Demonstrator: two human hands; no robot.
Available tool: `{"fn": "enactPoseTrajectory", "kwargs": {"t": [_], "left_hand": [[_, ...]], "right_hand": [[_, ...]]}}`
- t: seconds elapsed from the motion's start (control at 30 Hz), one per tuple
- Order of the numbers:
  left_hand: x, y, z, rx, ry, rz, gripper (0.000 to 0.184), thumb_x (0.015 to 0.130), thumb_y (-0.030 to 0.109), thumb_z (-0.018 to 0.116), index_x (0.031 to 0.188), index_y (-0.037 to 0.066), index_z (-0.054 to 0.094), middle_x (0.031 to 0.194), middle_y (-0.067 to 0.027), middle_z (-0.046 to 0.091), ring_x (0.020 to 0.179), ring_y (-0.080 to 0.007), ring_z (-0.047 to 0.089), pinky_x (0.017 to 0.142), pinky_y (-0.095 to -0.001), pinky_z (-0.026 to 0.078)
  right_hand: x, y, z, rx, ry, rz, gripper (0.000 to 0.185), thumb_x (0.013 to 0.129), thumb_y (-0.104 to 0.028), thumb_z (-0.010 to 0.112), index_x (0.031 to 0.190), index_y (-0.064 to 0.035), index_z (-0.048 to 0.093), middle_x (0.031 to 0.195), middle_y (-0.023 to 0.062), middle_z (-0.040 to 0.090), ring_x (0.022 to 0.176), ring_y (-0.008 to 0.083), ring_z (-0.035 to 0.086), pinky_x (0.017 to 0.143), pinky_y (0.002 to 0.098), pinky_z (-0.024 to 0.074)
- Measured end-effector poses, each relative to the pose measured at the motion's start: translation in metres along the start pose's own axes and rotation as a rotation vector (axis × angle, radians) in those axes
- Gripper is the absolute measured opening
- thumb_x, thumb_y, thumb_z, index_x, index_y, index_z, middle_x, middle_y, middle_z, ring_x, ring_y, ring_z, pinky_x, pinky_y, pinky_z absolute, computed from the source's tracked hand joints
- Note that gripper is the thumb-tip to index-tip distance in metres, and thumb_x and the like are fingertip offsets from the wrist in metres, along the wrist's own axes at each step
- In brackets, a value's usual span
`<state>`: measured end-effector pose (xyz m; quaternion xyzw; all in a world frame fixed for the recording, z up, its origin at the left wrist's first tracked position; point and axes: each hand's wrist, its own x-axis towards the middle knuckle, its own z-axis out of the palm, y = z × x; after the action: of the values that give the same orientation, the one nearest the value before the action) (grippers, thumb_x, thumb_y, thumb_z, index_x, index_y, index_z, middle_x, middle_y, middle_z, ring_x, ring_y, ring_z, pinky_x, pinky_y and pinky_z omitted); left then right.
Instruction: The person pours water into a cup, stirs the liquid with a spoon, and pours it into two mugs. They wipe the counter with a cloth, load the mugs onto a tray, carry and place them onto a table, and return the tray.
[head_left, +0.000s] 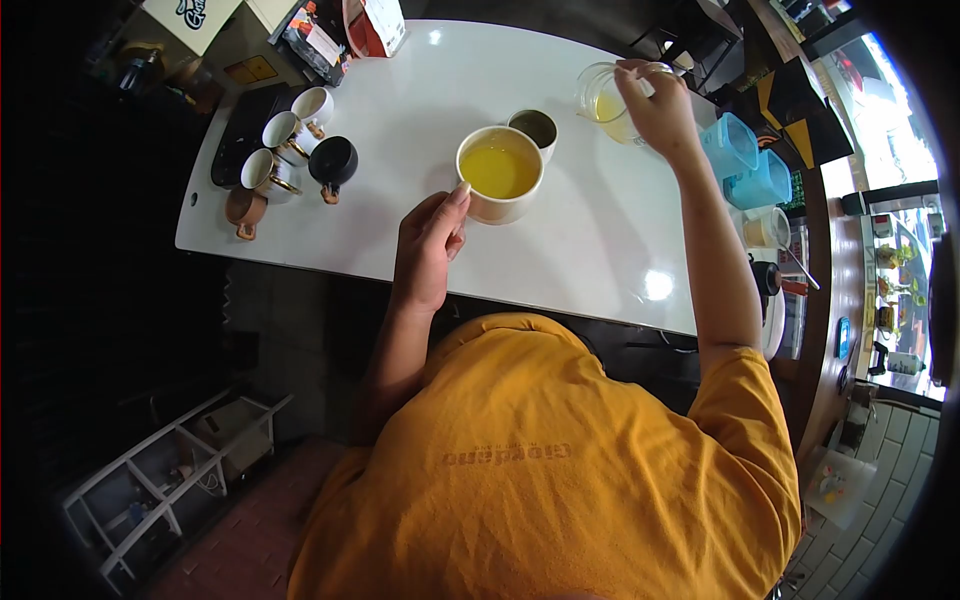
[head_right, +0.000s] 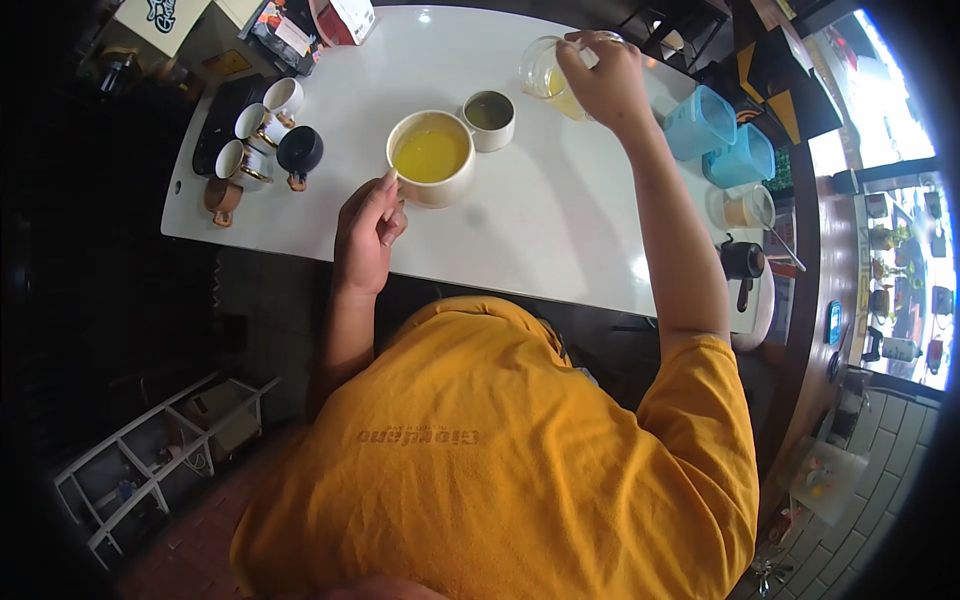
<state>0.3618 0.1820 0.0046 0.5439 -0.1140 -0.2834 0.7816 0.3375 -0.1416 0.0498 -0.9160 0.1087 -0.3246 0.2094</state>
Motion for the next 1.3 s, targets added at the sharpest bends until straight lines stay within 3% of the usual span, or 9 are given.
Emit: {"fn": "enactPoseTrajectory", "kwargs": {"t": [0.07, 0.17, 0.23, 0.33, 0.77, 0.83, 1.2, 1.3], "left_hand": [[-0.001, -0.001, -0.006, 0.000, 0.010, 0.015, 0.027, 0.095, 0.025, 0.054, 0.073, 0.009, 0.051, 0.062, 0.0042, 0.038, 0.053, -0.0055, 0.031, 0.049, -0.0211, 0.024], [-0.003, -0.002, -0.011, -0.059, 0.033, 0.044, 0.029, 0.093, 0.028, 0.058, 0.071, 0.009, 0.055, 0.060, 0.0065, 0.036, 0.052, -0.0035, 0.030, 0.047, -0.0207, 0.022], [-0.006, 0.000, -0.011, -0.066, 0.086, 0.056, 0.029, 0.094, 0.027, 0.058, 0.072, 0.008, 0.055, 0.060, 0.0065, 0.036, 0.052, -0.0036, 0.030, 0.047, -0.0204, 0.022], [-0.008, 0.002, -0.014, -0.071, 0.116, 0.063, 0.029, 0.094, 0.027, 0.058, 0.072, 0.008, 0.055, 0.061, 0.0061, 0.036, 0.053, -0.0038, 0.030, 0.047, -0.0203, 0.022], [-0.014, 0.001, -0.018, -0.072, 0.178, 0.089, 0.032, 0.094, 0.026, 0.058, 0.068, 0.009, 0.050, 0.061, 0.0056, 0.036, 0.052, -0.0040, 0.030, 0.047, -0.0209, 0.022], [-0.014, 0.002, -0.018, -0.073, 0.186, 0.080, 0.032, 0.094, 0.026, 0.058, 0.068, 0.010, 0.050, 0.061, 0.0056, 0.036, 0.052, -0.0039, 0.030, 0.047, -0.0209, 0.022], [-0.010, 0.002, -0.021, -0.084, 0.185, 0.068, 0.032, 0.094, 0.026, 0.058, 0.067, 0.010, 0.049, 0.061, 0.0059, 0.035, 0.052, -0.0038, 0.029, 0.047, -0.0212, 0.021], [-0.010, 0.001, -0.025, -0.044, 0.132, 0.047, 0.026, 0.096, 0.024, 0.052, 0.073, 0.011, 0.049, 0.067, 0.0055, 0.038, 0.055, -0.0039, 0.033, 0.048, -0.0200, 0.026]], "right_hand": [[0.003, 0.007, 0.015, -0.094, -0.060, -0.061, 0.034, 0.083, -0.032, 0.060, 0.093, -0.0012, 0.070, 0.104, 0.0109, 0.069, 0.102, 0.0260, 0.061, 0.105, 0.0371, 0.0285], [0.004, 0.012, 0.037, -0.198, -0.073, -0.184, 0.035, 0.082, -0.032, 0.061, 0.094, -0.0012, 0.070, 0.104, 0.0098, 0.069, 0.100, 0.0259, 0.062, 0.103, 0.0373, 0.0317], [0.004, 0.014, 0.047, -0.213, -0.117, -0.152, 0.037, 0.080, -0.035, 0.062, 0.098, -0.0030, 0.069, 0.106, 0.0091, 0.068, 0.106, 0.0281, 0.059, 0.103, 0.0391, 0.0347], [0.003, 0.013, 0.061, -0.263, -0.206, -0.120, 0.043, 0.079, -0.039, 0.062, 0.106, -0.0071, 0.068, 0.110, 0.0093, 0.067, 0.123, 0.0375, 0.041, 0.101, 0.0450, 0.0376], [0.010, -0.004, 0.074, -0.427, -0.223, -0.325, 0.047, 0.078, -0.039, 0.059, 0.110, -0.0065, 0.066, 0.106, 0.0090, 0.068, 0.124, 0.0344, 0.041, 0.097, 0.0481, 0.0390], [0.012, -0.007, 0.074, -0.472, -0.232, -0.337, 0.039, 0.078, -0.033, 0.063, 0.108, -0.0076, 0.066, 0.117, -0.0003, 0.063, 0.124, 0.0313, 0.041, 0.099, 0.0473, 0.0384], [0.017, -0.015, 0.072, -0.505, -0.255, -0.370, 0.040, 0.077, -0.033, 0.063, 0.109, -0.0073, 0.066, 0.117, -0.0002, 0.063, 0.123, 0.0311, 0.041, 0.099, 0.0470, 0.0387], [0.016, -0.016, 0.070, -0.517, -0.253, -0.379, 0.040, 0.078, -0.033, 0.064, 0.109, -0.0074, 0.066, 0.117, 0.0000, 0.063, 0.123, 0.0309, 0.042, 0.099, 0.0468, 0.0386]]}}
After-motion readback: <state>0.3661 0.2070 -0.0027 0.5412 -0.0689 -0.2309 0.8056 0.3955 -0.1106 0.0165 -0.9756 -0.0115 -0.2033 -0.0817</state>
